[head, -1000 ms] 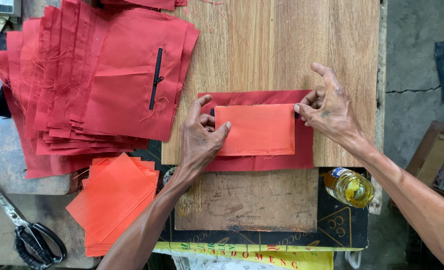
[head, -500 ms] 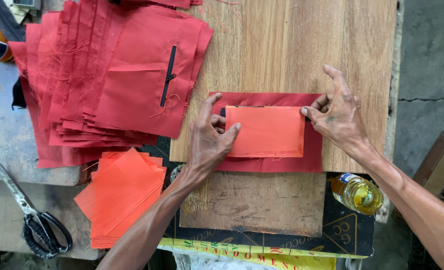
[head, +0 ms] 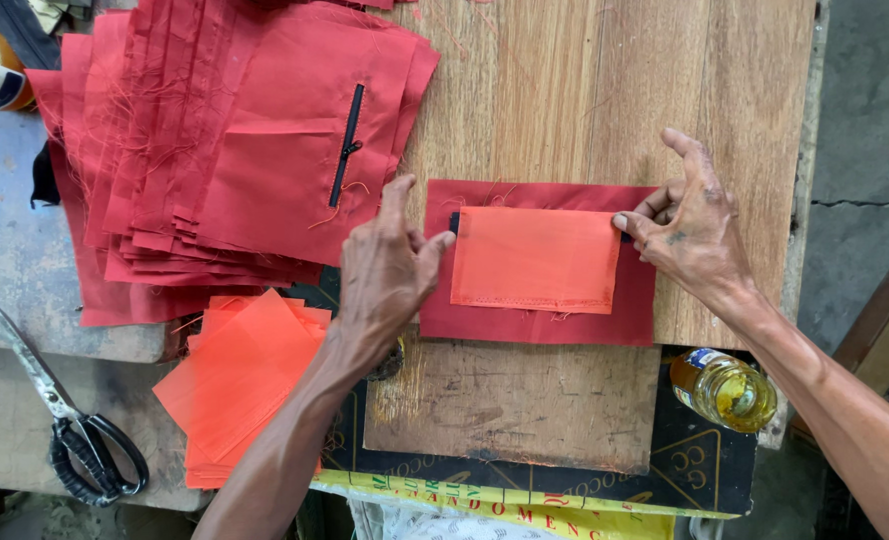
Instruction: The person assembles small fabric pouches by hand. They place a small orange fabric piece onto a larger red fabric piece with a zipper, smooth it down, and then fold the red fabric over the orange piece to enclose it.
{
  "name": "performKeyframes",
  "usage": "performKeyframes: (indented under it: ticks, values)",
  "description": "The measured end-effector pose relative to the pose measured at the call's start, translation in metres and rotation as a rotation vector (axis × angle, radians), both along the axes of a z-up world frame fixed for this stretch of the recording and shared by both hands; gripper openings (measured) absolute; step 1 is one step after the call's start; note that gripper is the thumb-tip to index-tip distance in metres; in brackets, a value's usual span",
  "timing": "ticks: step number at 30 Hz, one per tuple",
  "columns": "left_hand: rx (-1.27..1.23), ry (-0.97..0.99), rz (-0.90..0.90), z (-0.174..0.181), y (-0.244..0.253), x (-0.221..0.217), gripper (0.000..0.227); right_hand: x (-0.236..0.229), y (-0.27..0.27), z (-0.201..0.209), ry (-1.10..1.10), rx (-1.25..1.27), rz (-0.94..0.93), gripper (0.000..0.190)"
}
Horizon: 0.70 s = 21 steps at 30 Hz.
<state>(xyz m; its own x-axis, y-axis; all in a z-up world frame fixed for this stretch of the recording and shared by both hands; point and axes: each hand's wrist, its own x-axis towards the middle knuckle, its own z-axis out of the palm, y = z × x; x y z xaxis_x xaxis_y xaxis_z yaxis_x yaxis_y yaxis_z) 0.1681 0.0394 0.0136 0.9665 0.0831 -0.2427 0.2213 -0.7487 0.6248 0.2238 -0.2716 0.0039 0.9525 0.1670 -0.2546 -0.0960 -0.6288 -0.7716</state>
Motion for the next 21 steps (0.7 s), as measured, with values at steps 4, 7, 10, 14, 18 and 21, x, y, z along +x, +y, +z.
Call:
performKeyframes:
  ticks: [4, 7, 10, 14, 18, 21]
  values:
    - [-0.092, -0.283, -0.14, -0.007, 0.006, -0.003, 0.058, 0.001, 0.0, -0.001, 0.003, 0.017, -0.004, 0.084]
    - [-0.18, -0.334, -0.205, -0.015, -0.001, -0.01, 0.059, -0.001, -0.003, -0.003, 0.011, 0.047, -0.007, 0.083]
    - [-0.211, -0.435, -0.245, -0.023, -0.004, -0.011, 0.061, 0.001, -0.009, -0.006, 0.072, 0.109, -0.031, 0.082]
    - [-0.22, -0.438, -0.256, -0.025, -0.002, -0.012, 0.06, -0.002, -0.02, -0.004, 0.052, 0.155, -0.064, 0.08]
    - [-0.263, -0.349, -0.248, -0.025, 0.002, -0.013, 0.064, -0.02, -0.026, -0.003, -0.21, -0.036, 0.194, 0.093]
    - [-0.336, -0.281, -0.281, -0.021, 0.005, -0.012, 0.074, -0.023, -0.028, -0.008, -0.284, 0.02, 0.349, 0.109]
